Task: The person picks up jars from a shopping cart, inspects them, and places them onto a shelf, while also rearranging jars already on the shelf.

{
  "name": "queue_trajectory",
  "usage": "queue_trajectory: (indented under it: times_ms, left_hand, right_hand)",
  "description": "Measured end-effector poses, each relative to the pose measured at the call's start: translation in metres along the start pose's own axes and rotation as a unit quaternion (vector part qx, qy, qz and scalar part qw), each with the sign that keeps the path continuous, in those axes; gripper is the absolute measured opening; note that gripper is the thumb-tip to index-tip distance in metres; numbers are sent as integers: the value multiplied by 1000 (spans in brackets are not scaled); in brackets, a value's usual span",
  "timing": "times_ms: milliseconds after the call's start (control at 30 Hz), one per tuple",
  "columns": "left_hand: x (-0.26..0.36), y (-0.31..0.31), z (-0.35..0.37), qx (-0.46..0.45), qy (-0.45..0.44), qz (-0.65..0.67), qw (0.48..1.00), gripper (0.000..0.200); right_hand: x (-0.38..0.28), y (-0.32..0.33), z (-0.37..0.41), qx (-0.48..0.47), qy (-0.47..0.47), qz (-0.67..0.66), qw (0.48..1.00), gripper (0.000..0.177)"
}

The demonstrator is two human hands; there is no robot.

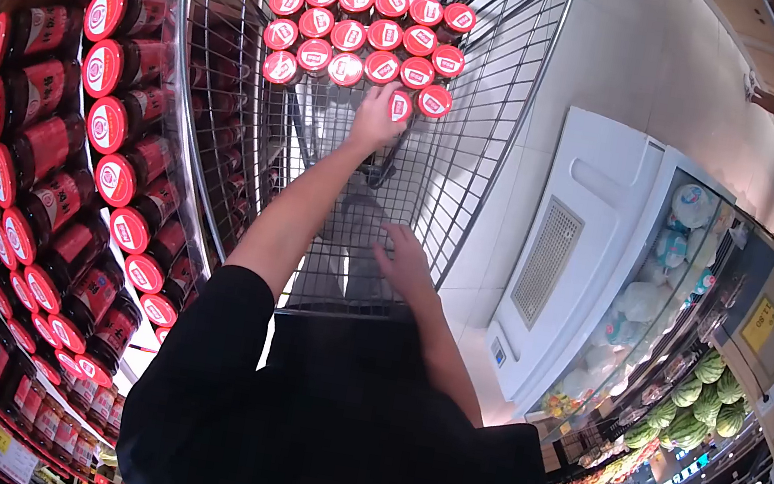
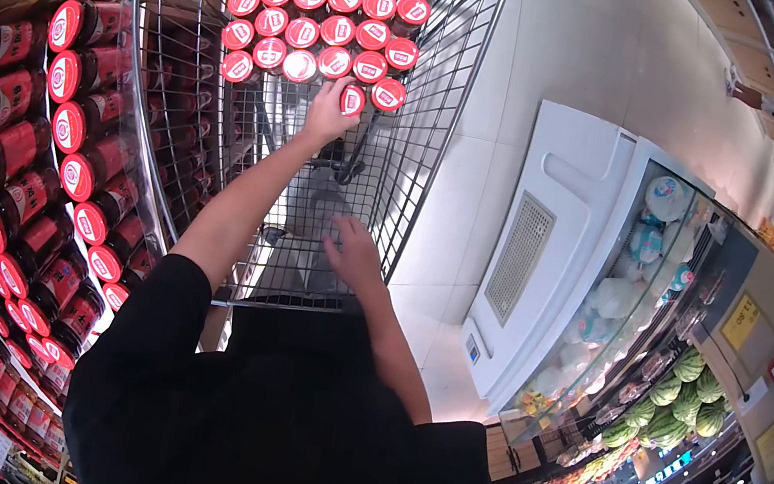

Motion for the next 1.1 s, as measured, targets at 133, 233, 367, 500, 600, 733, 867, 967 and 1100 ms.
queue_trajectory:
  times_ms: [133, 233, 367, 500, 600, 733, 867, 967, 1100]
  left_hand:
    - [-9, 44, 19, 84, 32, 23, 996, 74]
    - [-6, 75, 54, 80, 51, 86, 992, 68]
    - [21, 123, 121, 92, 46, 116, 988, 66]
    - [44, 167, 200, 86, 89, 189, 974, 63]
    - [57, 196, 256, 103, 70, 279, 952, 54]
    - [77, 254, 327, 145, 25, 214, 966, 52]
    - [88, 295, 412, 177, -27, 247, 952, 59]
    - [114, 333, 486, 218, -99, 176, 955, 64]
    - [117, 360, 570, 261, -137, 133, 946, 73]
  right_hand:
    - [-1, 2, 0, 3, -1, -3, 1000, 41]
    - [6, 3, -3, 17, -17, -24, 999, 43]
    - [-9, 21, -14, 111, 23, -42, 993, 71]
    - [-63, 31, -9, 109, 65, -30, 991, 95]
    - [-101, 10, 10, 41, 120, -49, 991, 94]
    - [-142, -28, 61, -1, 180, -107, 978, 77]
    - [-187, -63, 114, -5, 247, -172, 954, 70]
    - [-212, -86, 157, -14, 288, -161, 944, 70]
    - [-243, -123, 209, -84, 309, -195, 927, 75]
Point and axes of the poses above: each hand's wrist, its own z-axis away from the middle knuckle, its own y-axis out of the back of the hand, x = y × z, the point moved 10 cm from there along -z, towards the middle knuckle, and after that the axes turned 1 degree about -y, right-handed, at the moved point
